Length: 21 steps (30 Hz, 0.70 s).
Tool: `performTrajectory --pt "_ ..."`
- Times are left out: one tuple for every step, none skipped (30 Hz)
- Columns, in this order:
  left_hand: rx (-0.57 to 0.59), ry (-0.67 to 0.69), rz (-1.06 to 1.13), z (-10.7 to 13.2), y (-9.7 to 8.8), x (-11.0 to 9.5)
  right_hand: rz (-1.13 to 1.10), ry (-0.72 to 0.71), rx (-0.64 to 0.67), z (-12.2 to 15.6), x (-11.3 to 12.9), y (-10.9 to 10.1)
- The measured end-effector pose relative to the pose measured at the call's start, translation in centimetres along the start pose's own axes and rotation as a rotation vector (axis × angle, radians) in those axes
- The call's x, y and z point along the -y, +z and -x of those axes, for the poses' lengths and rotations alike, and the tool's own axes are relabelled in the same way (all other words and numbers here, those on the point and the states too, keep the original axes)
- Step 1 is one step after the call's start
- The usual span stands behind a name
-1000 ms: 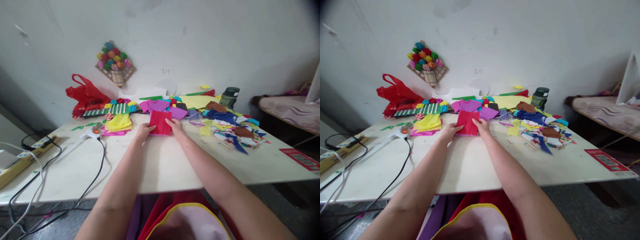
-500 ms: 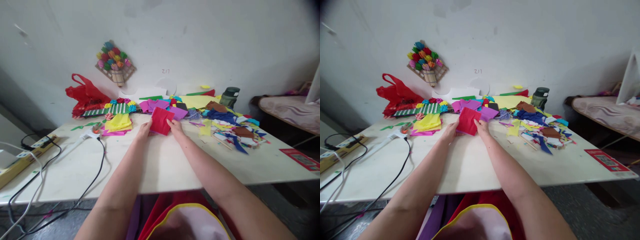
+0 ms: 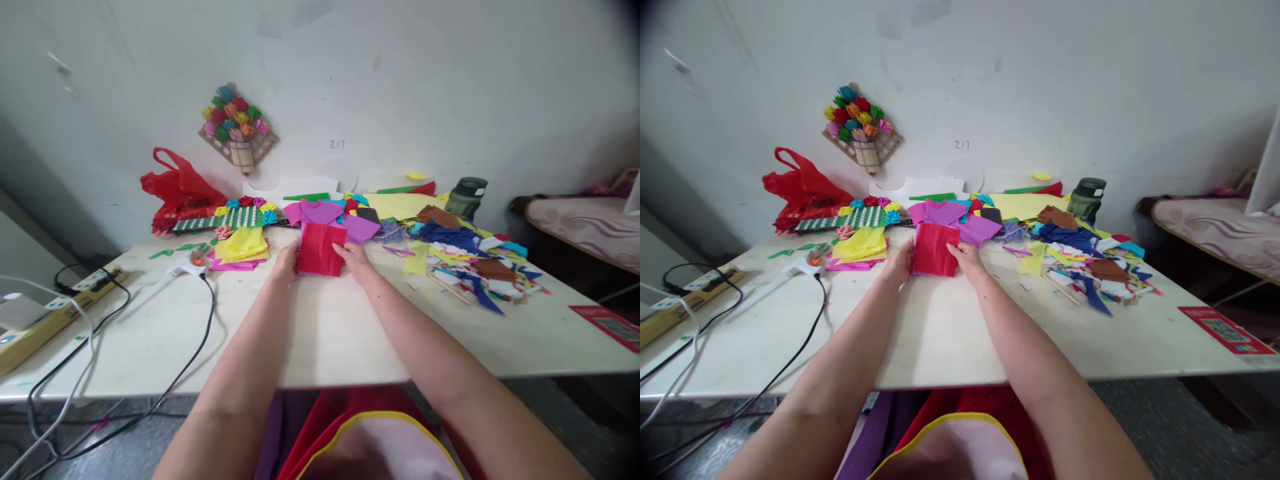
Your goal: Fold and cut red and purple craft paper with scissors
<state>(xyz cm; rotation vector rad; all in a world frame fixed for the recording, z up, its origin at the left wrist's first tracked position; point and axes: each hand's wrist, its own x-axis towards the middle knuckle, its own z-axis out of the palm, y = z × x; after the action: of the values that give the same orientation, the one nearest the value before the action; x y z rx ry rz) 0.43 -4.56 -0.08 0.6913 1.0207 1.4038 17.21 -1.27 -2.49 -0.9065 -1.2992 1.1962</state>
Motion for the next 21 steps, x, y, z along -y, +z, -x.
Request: performTrajectory --pt "-0.001 0.005 0.013 0.1 0.0 0.0 -0.004 -0.001 0.002 0.0 0.0 0.0" --pt "0.001 0.008 0.024 0.2 0.1 -0.1 -0.008 0.001 0.006 0.0 0.0 0.0" --pt "0.004 0.007 0.033 0.3 0.2 -0.1 -0.014 0.002 0.013 0.1 0.1 0.0" --pt "0.004 0.006 0.04 0.4 0.2 -0.2 -0.023 0.004 0.022 0.1 0.1 0.0" --pt "0.005 0.008 0.044 0.5 0.3 -0.2 -0.034 0.005 0.03 0.1 0.1 0.1" --pt "0.012 0.013 0.047 0.6 0.4 -0.3 -0.046 0.006 0.036 0.2 0.2 0.1" --pt "0.018 0.018 0.048 0.7 0.4 -0.3 -0.056 0.008 0.039 0.2 0.3 0.1" --pt "0.024 0.02 0.044 0.7 0.4 -0.3 -0.061 0.007 0.038 0.3 0.4 0.2" --pt "0.029 0.018 0.034 0.7 0.4 -0.3 -0.059 0.005 0.037 0.3 0.4 0.2" --pt "0.028 0.013 0.018 0.6 0.3 -0.3 -0.049 0.001 0.033 0.3 0.4 0.2" --pt "0.019 0.005 -0.001 0.5 0.2 -0.3 -0.033 -0.005 0.025 0.3 0.5 0.1" --pt "0.005 -0.003 -0.02 0.4 0.0 -0.3 -0.012 -0.011 0.017 0.3 0.4 0.1" --pt "-0.007 -0.011 -0.039 0.3 -0.1 -0.2 0.012 -0.017 0.008 0.3 0.4 0.0" --pt "-0.012 -0.018 -0.057 0.3 -0.2 -0.3 0.04 -0.026 -0.003 0.2 0.3 0.0" --pt "-0.01 -0.027 -0.075 0.2 -0.3 -0.3 0.072 -0.037 -0.013 0.1 0.2 -0.1" --pt "0.001 -0.038 -0.093 0.2 -0.4 -0.3 0.105 -0.051 -0.026 0.0 0.0 -0.2" --pt "0.016 -0.047 -0.112 0.2 -0.5 -0.3 0.139 -0.067 -0.042 -0.2 -0.1 -0.3" --pt "0.029 -0.048 -0.13 0.2 -0.5 -0.3 0.17 -0.083 -0.06 -0.3 -0.3 -0.4" --pt "0.034 -0.039 -0.145 0.2 -0.6 -0.3 0.196 -0.098 -0.081 -0.4 -0.4 -0.4" --pt "0.03 -0.027 -0.152 0.1 -0.7 -0.2 0.216 -0.11 -0.103 -0.5 -0.5 -0.5" --pt "0.018 -0.001 -0.156 0.0 -0.9 -0.2 0.23 -0.119 -0.123 -0.6 -0.6 -0.5"
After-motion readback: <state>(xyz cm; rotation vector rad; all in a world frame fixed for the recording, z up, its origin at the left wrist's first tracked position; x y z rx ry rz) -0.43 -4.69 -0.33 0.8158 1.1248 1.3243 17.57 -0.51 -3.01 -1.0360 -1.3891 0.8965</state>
